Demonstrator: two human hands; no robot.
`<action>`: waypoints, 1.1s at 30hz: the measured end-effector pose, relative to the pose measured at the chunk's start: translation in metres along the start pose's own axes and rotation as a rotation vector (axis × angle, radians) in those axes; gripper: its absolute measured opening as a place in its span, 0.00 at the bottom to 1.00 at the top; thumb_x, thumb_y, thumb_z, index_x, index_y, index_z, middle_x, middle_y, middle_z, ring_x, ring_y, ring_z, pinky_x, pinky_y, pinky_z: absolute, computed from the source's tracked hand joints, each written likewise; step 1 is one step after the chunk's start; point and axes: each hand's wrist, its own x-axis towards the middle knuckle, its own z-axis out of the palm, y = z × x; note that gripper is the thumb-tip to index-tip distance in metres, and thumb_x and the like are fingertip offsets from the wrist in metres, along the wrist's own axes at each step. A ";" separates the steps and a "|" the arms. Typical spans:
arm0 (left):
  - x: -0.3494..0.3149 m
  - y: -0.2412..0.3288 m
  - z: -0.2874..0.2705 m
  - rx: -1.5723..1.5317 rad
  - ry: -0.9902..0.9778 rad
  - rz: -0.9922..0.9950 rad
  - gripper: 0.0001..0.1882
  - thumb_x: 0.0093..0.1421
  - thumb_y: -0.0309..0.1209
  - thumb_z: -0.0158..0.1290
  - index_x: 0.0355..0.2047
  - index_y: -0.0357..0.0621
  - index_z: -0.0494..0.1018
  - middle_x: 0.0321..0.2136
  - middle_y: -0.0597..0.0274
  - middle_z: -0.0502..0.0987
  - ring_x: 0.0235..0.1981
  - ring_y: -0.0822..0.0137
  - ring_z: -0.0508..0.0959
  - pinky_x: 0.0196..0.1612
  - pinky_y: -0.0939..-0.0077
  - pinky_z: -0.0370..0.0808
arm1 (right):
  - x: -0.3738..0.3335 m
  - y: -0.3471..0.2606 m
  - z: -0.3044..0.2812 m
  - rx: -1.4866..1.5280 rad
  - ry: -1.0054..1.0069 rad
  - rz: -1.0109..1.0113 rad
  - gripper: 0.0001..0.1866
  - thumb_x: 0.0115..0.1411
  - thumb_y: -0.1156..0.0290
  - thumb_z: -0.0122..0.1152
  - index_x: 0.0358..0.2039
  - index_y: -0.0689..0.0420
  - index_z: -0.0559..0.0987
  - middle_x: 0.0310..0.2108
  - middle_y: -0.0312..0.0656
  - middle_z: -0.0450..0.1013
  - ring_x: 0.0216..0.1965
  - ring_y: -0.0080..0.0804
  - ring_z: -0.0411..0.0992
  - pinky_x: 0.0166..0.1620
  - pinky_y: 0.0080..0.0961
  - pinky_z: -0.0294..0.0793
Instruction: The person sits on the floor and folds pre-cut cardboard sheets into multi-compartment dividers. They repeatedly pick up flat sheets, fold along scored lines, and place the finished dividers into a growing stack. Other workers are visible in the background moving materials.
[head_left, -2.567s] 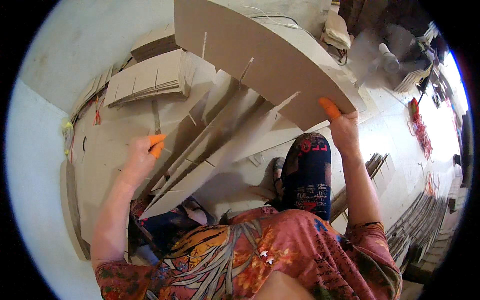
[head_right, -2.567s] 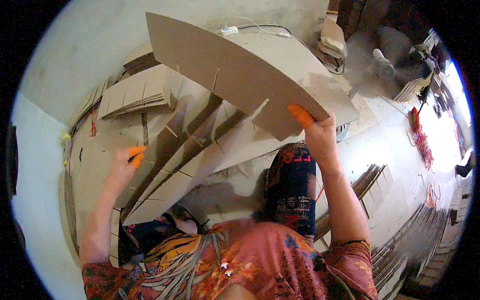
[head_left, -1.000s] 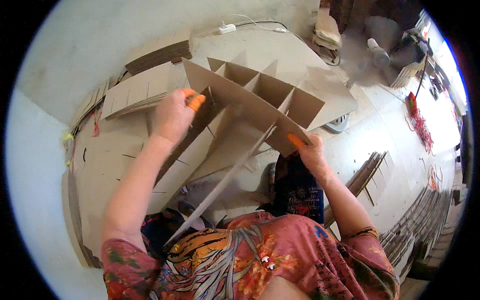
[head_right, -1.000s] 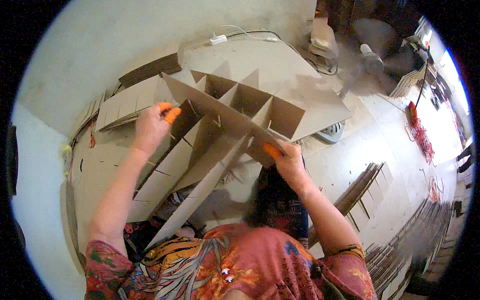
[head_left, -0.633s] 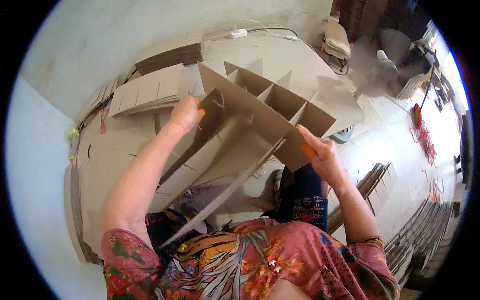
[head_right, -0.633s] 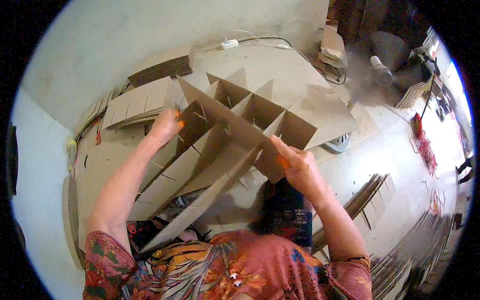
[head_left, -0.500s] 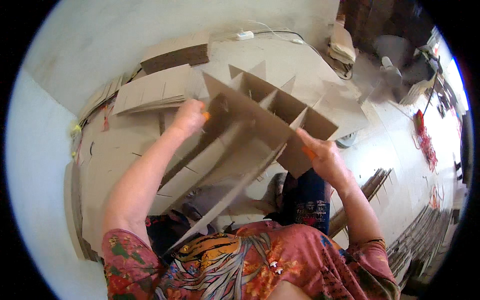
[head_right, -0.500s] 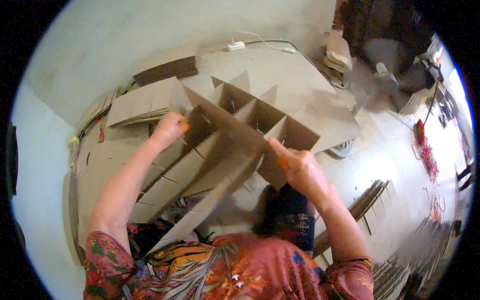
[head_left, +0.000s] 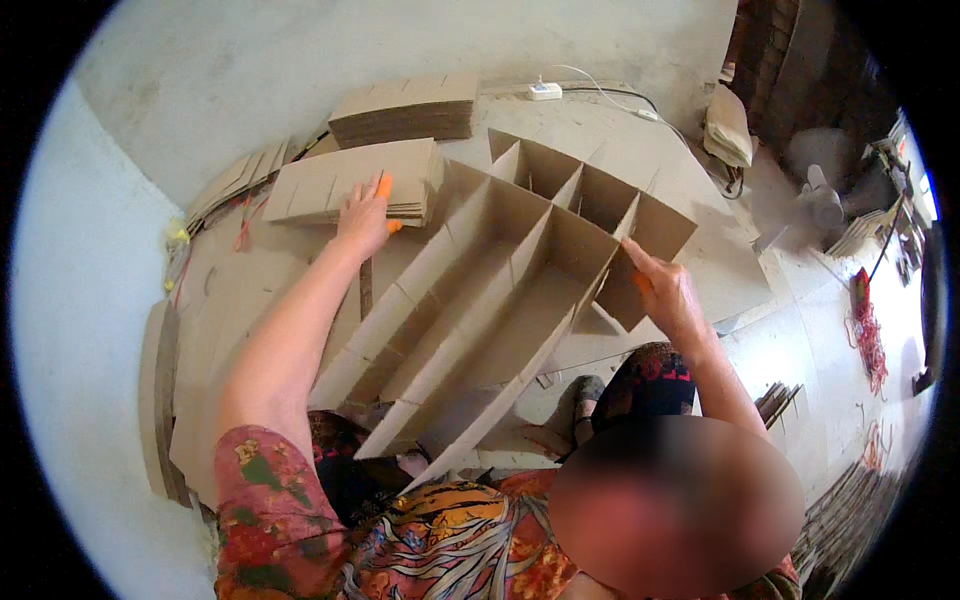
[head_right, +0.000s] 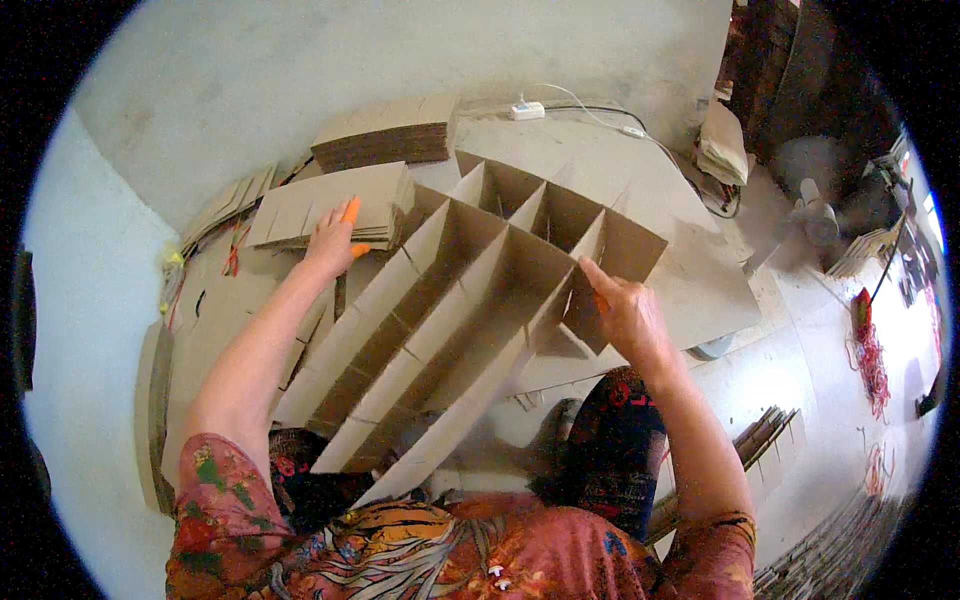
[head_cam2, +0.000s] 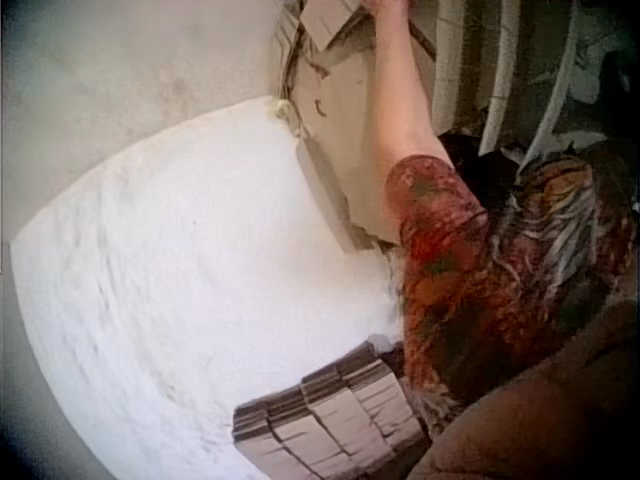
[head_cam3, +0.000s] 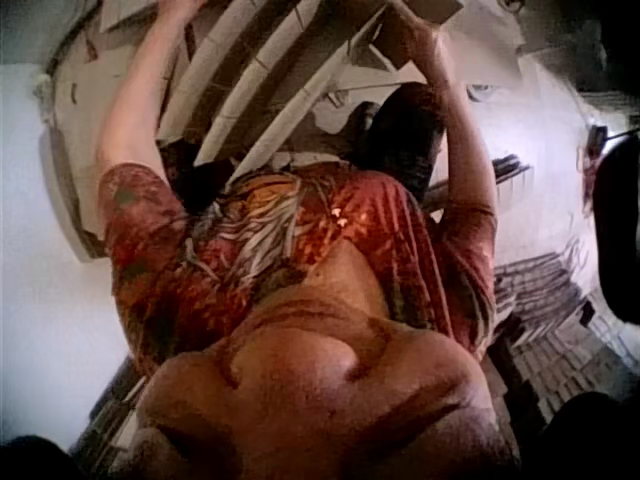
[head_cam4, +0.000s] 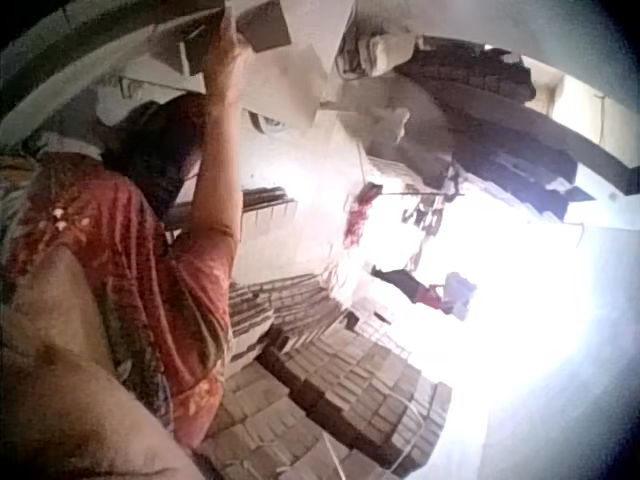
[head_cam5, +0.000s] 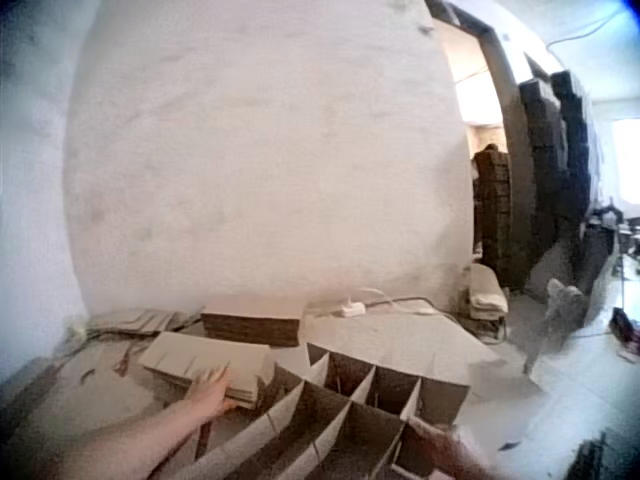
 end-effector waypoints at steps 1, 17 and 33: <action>0.006 -0.001 0.009 0.045 0.062 0.068 0.20 0.53 0.34 0.56 0.45 0.42 0.69 0.39 0.51 0.75 0.43 0.51 0.74 0.45 0.58 0.69 | 0.004 0.005 0.001 -0.012 -0.004 0.021 0.26 0.50 0.79 0.53 0.53 0.52 0.69 0.27 0.53 0.73 0.29 0.52 0.72 0.33 0.40 0.71; 0.037 -0.027 0.025 -0.556 -0.321 -0.424 0.08 0.52 0.29 0.57 0.27 0.34 0.75 0.21 0.54 0.76 0.23 0.62 0.73 0.28 0.65 0.68 | -0.142 -0.010 0.013 -0.046 0.316 0.231 0.12 0.50 0.75 0.59 0.37 0.58 0.75 0.37 0.47 0.71 0.40 0.47 0.69 0.41 0.36 0.72; -0.054 0.129 -0.174 -1.001 0.113 0.323 0.16 0.52 0.16 0.50 0.43 0.33 0.73 0.45 0.50 0.74 0.47 0.60 0.75 0.49 0.72 0.72 | -0.087 -0.115 -0.015 1.366 0.222 0.665 0.24 0.58 0.64 0.58 0.50 0.68 0.69 0.40 0.44 0.74 0.38 0.29 0.73 0.40 0.20 0.71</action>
